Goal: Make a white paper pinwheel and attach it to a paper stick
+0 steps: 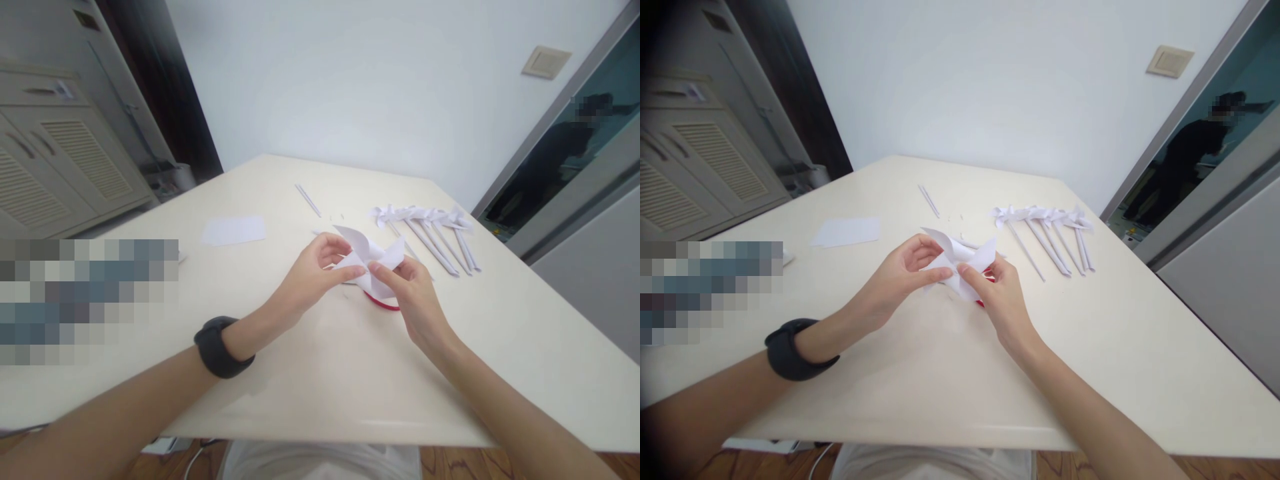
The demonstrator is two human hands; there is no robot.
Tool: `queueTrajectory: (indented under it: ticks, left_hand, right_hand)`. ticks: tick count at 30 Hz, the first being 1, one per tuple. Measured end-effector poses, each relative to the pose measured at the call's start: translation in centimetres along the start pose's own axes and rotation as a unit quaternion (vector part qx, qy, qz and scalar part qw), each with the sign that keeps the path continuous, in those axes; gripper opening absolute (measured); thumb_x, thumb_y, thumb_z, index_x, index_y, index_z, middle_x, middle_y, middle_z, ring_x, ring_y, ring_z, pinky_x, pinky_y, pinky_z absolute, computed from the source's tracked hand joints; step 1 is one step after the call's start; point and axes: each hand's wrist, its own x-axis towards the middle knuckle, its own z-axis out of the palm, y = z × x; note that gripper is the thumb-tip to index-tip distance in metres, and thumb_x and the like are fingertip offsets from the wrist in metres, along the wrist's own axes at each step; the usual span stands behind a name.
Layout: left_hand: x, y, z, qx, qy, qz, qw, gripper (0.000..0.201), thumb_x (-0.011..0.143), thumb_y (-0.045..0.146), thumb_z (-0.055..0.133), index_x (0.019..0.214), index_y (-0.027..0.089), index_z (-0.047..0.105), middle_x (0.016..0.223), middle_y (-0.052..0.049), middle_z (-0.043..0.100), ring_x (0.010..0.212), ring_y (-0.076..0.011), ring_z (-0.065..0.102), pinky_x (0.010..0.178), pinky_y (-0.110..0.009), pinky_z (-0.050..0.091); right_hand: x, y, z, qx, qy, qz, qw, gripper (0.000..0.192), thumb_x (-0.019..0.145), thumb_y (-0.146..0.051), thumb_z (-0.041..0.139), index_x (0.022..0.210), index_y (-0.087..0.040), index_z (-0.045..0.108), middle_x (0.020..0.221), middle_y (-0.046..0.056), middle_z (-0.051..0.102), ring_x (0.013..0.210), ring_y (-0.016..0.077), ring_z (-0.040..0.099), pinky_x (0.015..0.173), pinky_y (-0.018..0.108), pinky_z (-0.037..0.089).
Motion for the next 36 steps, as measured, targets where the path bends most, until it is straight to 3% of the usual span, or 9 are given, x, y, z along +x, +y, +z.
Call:
queueTrajectory:
  ticks: [7, 16, 36]
  left_hand:
    - [-0.08, 0.18, -0.09, -0.054, -0.056, -0.016, 0.997, 0.027, 0.073, 0.027, 0.07, 0.097, 0.017, 0.061, 0.106, -0.008, 0.067, 0.098, -0.0229, 0.062, 0.085, -0.034, 0.047]
    - [-0.18, -0.03, -0.14, -0.035, -0.03, -0.015, 0.999, 0.022, 0.073, 0.034, 0.071, 0.087, 0.018, 0.064, 0.094, -0.005, 0.069, 0.086, -0.0184, 0.064, 0.075, -0.028, 0.048]
    - [-0.26, 0.04, -0.08, -0.046, -0.01, -0.009, 0.999, 0.02, 0.074, 0.03, 0.069, 0.088, 0.018, 0.063, 0.094, -0.005, 0.068, 0.085, -0.017, 0.063, 0.076, -0.028, 0.048]
  right_hand:
    - [-0.08, -0.06, 0.11, -0.015, -0.012, 0.0, 1.0, 0.02, 0.078, -0.038, 0.063, 0.081, -0.018, 0.062, 0.08, 0.0, 0.06, 0.07, 0.013, 0.052, 0.062, 0.025, 0.039]
    - [-0.12, -0.08, 0.26, -0.011, -0.022, -0.001, 1.0, 0.018, 0.078, -0.036, 0.062, 0.082, -0.018, 0.062, 0.083, 0.002, 0.063, 0.072, 0.0156, 0.055, 0.063, 0.027, 0.041]
    - [0.03, 0.09, 0.27, -0.004, -0.035, 0.007, 0.999, 0.023, 0.077, -0.041, 0.063, 0.086, -0.019, 0.062, 0.079, 0.001, 0.061, 0.07, 0.0143, 0.052, 0.062, 0.025, 0.039]
